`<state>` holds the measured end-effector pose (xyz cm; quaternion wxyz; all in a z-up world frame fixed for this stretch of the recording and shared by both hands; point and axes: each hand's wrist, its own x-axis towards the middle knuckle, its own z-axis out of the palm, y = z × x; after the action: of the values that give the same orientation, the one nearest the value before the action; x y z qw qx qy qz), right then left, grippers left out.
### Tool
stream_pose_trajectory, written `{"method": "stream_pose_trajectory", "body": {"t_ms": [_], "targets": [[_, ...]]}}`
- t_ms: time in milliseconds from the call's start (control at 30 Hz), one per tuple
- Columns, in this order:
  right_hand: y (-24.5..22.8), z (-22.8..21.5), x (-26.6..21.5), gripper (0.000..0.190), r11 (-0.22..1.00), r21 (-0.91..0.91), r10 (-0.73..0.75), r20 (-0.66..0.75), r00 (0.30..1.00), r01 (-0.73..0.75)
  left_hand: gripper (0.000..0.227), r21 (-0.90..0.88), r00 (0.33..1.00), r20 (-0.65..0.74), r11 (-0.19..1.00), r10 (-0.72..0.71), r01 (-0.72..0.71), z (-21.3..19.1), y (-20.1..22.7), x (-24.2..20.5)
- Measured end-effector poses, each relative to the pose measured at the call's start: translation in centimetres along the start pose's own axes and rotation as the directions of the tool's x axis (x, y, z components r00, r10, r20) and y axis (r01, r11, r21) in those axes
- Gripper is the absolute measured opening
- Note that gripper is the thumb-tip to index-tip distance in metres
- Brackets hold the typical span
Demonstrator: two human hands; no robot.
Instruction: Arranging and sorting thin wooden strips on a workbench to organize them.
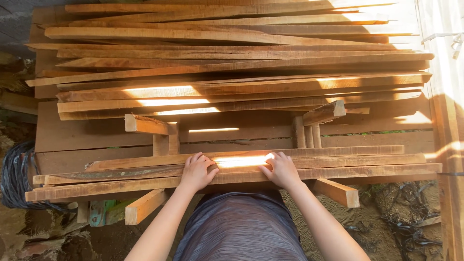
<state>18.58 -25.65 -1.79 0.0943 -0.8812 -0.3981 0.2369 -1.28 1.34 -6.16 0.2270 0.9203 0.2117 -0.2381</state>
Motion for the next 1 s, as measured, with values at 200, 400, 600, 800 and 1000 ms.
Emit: {"method": "stream_pose_trajectory", "body": {"t_ms": [200,400,600,800,1000], "targets": [[-0.9,-0.3,1.0,0.051,0.995,-0.049,0.095,0.123,0.988,-0.090,0.036,0.048,1.000,0.016,0.999,0.005,-0.006,-0.5,1.1,-0.1],[-1.4,-0.4,3.3,0.082,0.989,-0.084,0.145,0.294,0.945,-0.126,0.030,0.019,1.000,0.022,1.000,0.000,0.000,0.5,0.9,1.0],[-1.9,-1.6,3.4,0.087,0.984,0.006,0.159,0.441,0.883,-0.180,0.071,-0.106,0.998,0.062,0.994,-0.022,0.029,-6.3,4.7,-0.5],[-3.3,-3.7,2.0,0.081,0.983,0.030,0.146,0.454,0.879,-0.179,0.080,-0.029,0.975,0.217,0.998,-0.046,0.053,-6.2,4.3,1.0],[-1.6,0.8,1.1,0.053,0.994,0.033,-0.094,-0.205,0.974,0.103,0.088,-0.015,0.971,0.239,0.999,-0.026,0.030,-5.1,3.2,1.9]]}}
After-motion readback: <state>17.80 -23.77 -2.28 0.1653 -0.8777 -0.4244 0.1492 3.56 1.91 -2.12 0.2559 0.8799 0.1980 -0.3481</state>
